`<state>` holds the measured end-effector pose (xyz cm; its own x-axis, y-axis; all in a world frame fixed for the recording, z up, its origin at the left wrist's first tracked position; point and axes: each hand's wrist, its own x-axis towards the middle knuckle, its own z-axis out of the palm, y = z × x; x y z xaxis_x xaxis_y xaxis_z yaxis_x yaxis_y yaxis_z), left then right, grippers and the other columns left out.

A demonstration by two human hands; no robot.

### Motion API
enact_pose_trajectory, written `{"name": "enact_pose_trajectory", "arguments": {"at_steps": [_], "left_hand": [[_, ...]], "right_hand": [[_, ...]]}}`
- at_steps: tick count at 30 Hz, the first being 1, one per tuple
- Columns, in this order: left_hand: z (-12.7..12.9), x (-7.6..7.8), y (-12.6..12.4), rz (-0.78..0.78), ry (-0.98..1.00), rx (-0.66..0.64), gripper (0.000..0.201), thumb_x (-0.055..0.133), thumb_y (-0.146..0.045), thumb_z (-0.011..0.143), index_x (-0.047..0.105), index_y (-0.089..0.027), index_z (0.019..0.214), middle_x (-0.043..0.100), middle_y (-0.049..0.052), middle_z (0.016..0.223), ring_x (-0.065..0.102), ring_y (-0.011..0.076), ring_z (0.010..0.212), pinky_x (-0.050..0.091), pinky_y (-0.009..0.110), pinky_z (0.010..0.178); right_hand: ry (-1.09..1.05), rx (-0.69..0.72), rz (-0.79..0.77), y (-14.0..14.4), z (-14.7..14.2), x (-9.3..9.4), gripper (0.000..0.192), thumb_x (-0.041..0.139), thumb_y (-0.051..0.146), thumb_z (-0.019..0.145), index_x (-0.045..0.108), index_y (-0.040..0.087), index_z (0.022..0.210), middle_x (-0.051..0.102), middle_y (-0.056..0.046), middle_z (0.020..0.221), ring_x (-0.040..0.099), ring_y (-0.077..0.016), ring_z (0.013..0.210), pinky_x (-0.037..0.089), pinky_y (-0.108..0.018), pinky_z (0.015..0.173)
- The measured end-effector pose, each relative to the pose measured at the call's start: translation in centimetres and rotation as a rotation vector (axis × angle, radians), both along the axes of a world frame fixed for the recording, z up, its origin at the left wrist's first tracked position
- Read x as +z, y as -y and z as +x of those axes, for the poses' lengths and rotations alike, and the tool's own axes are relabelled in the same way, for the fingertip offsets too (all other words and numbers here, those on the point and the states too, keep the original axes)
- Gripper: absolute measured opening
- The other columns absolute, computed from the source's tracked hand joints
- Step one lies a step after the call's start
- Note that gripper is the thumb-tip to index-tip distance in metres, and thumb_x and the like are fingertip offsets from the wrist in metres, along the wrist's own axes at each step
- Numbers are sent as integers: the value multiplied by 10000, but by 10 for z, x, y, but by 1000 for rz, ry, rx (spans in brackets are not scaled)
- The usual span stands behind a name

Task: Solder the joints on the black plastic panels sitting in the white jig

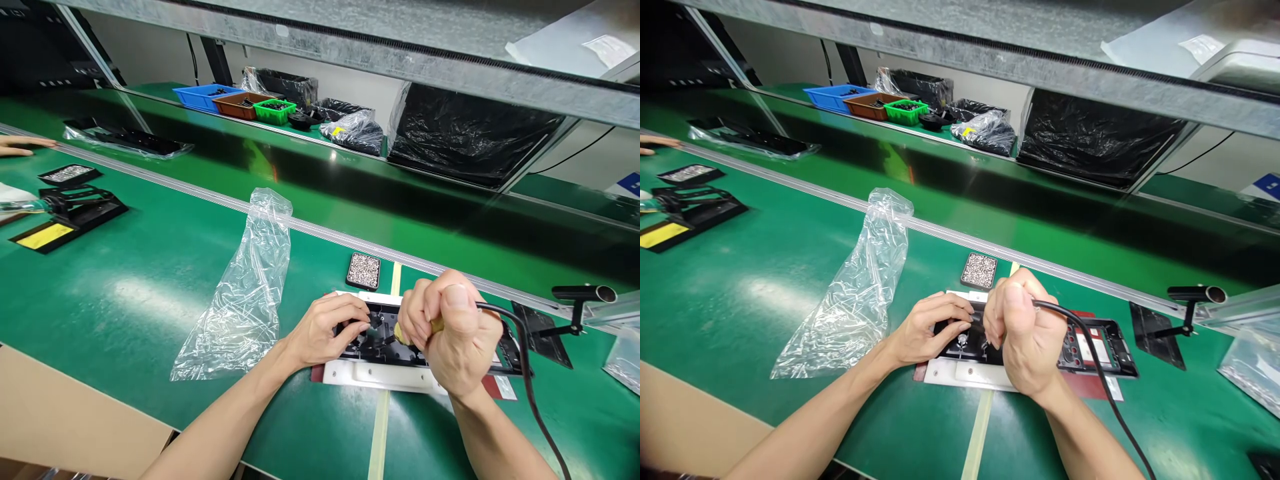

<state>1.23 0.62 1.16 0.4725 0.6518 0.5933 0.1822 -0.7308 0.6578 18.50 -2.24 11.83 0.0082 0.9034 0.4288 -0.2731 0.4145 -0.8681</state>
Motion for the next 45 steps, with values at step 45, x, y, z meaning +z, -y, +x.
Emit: {"name": "enact_pose_trajectory", "arguments": {"at_steps": [45], "left_hand": [[2, 0, -1, 9, 8, 5, 104, 593, -203, 1016, 691, -169, 1009, 732, 71, 1032, 696, 187, 973, 476, 346, 837]], "right_hand": [[2, 1, 3, -1, 1, 0, 370, 515, 339, 1034, 479, 194, 696, 419, 51, 527, 394, -76, 415, 326, -199, 378]]}}
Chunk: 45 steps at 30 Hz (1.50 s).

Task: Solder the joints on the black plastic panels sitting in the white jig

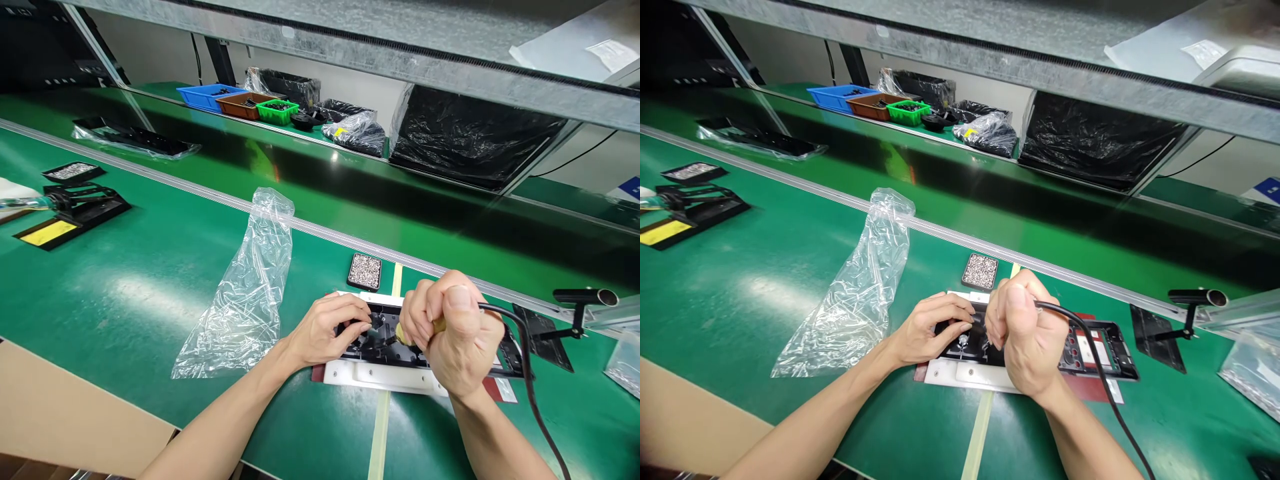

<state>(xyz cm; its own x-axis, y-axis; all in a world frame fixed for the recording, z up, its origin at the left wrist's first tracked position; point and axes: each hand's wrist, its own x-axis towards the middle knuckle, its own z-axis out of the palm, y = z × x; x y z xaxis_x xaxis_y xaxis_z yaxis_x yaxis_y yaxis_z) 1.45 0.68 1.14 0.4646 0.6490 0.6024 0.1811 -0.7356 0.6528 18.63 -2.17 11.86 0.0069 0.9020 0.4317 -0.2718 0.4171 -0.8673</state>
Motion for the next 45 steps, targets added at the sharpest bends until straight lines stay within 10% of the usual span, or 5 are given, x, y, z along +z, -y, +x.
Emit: {"name": "enact_pose_trajectory", "arguments": {"at_steps": [45], "left_hand": [[3, 0, 0, 0, 8, 7, 106, 605, -208, 1011, 704, -174, 1010, 740, 71, 1043, 705, 188, 967, 487, 342, 848]], "right_hand": [[13, -26, -11, 0, 1, 1, 384, 540, 353, 1020, 490, 191, 675, 426, 45, 513, 397, -77, 408, 330, -205, 384]]}}
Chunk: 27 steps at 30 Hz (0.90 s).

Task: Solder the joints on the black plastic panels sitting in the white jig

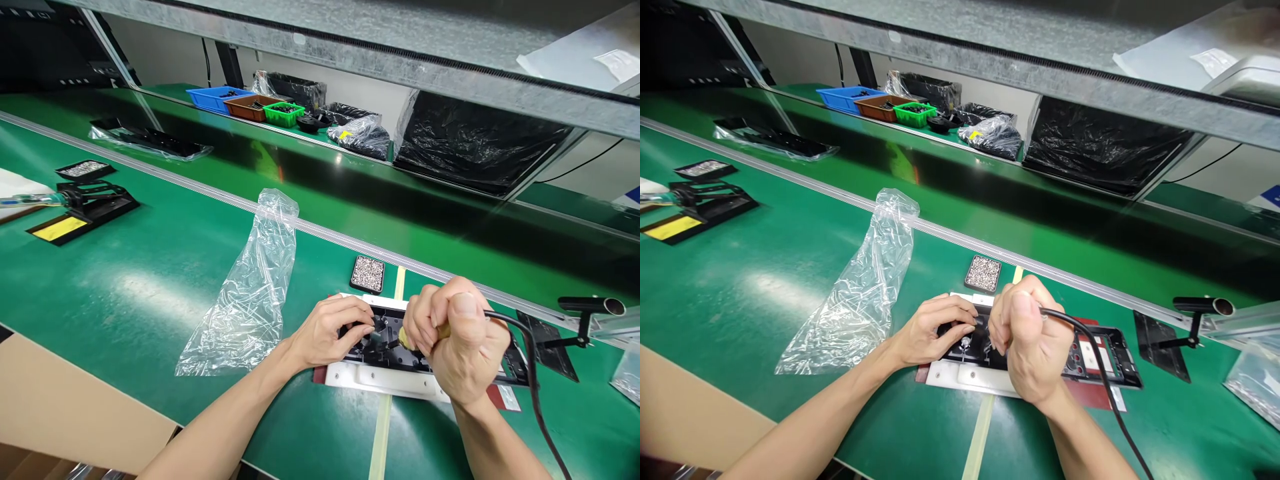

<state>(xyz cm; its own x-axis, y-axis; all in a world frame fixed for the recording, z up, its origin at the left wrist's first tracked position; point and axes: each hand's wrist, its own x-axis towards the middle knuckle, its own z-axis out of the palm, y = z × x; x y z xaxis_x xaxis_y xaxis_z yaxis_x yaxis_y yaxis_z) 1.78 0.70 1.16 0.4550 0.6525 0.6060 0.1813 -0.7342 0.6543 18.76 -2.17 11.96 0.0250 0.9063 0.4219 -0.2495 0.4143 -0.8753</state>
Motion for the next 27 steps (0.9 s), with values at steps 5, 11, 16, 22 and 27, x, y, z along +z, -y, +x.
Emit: {"name": "enact_pose_trajectory", "arguments": {"at_steps": [5, 11, 16, 22, 27], "left_hand": [[-1, 1, 0, -5, 9, -12, 95, 610, -193, 1006, 702, -173, 1014, 735, 65, 1048, 698, 182, 977, 482, 340, 859], [-1, 0, 0, -8, -7, -7, 95, 609, -196, 1009, 701, -171, 1010, 735, 63, 1043, 698, 179, 975, 469, 336, 850], [-1, 0, 0, -6, -8, -4, 92, 610, -189, 1006, 700, -170, 1015, 733, 56, 1048, 696, 175, 984, 464, 330, 856], [1, 0, 0, -5, 0, -10, 99, 602, -191, 1010, 698, -170, 1001, 734, 57, 1041, 694, 173, 971, 470, 324, 846], [2, 0, 0, -6, 0, -6, 87, 608, -187, 1007, 693, -167, 1005, 733, 51, 1042, 692, 165, 972, 468, 314, 838]], "right_hand": [[-18, 6, -11, 1, 0, 1, 381, 550, 354, 1013, 487, 194, 673, 422, 47, 514, 388, -78, 402, 309, -198, 364], [-16, 11, -14, 2, 1, 0, 385, 541, 354, 1020, 485, 191, 676, 424, 46, 520, 389, -76, 406, 310, -197, 365], [-8, 6, 2, 1, 0, -1, 375, 538, 350, 1022, 489, 190, 687, 425, 47, 524, 398, -75, 412, 323, -198, 373], [6, -6, 10, 0, 0, -1, 384, 535, 345, 1022, 480, 187, 675, 421, 49, 514, 395, -73, 409, 328, -198, 379], [8, -8, 21, 2, 3, -1, 386, 528, 349, 1024, 481, 185, 678, 420, 48, 512, 399, -72, 411, 326, -201, 383]]}}
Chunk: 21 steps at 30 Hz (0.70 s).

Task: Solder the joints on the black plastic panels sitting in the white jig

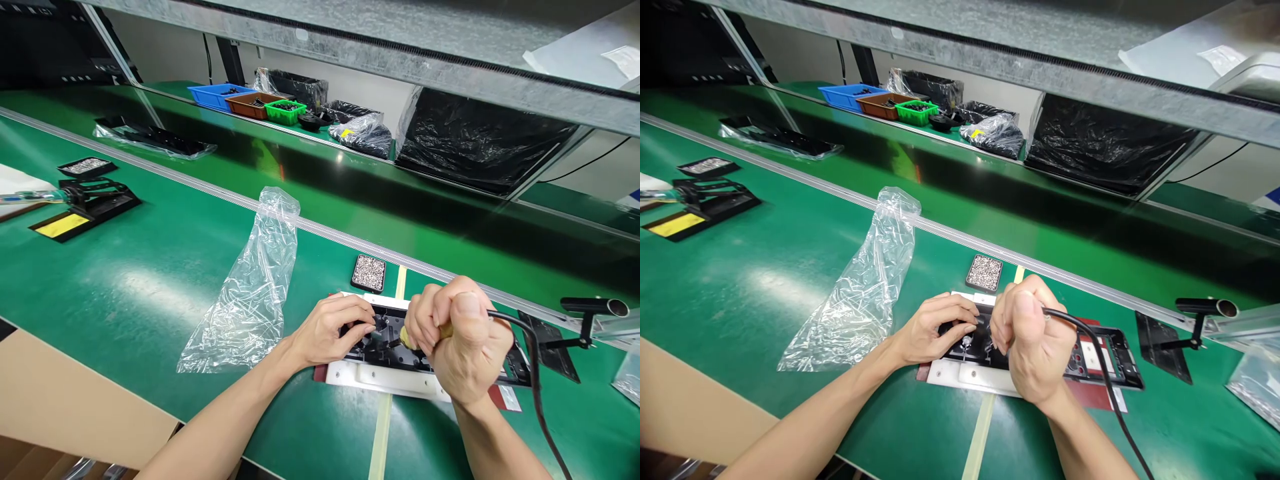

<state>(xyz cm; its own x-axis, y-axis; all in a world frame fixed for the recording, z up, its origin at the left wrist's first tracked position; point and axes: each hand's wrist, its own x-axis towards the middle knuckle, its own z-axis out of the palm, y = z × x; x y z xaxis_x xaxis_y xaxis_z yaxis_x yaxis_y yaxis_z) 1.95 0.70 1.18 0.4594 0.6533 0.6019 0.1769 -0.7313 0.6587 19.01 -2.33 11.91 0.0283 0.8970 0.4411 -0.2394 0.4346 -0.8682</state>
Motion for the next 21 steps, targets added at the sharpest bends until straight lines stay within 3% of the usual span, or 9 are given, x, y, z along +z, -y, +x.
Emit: {"name": "enact_pose_trajectory", "arguments": {"at_steps": [21], "left_hand": [[1, -1, 0, -9, 2, -4, 89, 610, -188, 1007, 697, -174, 1021, 729, 53, 1053, 690, 169, 972, 470, 326, 841]], "right_hand": [[-18, -7, -3, 0, -4, 1, 386, 540, 339, 1012, 479, 185, 663, 411, 46, 495, 378, -76, 399, 312, -192, 354]]}}
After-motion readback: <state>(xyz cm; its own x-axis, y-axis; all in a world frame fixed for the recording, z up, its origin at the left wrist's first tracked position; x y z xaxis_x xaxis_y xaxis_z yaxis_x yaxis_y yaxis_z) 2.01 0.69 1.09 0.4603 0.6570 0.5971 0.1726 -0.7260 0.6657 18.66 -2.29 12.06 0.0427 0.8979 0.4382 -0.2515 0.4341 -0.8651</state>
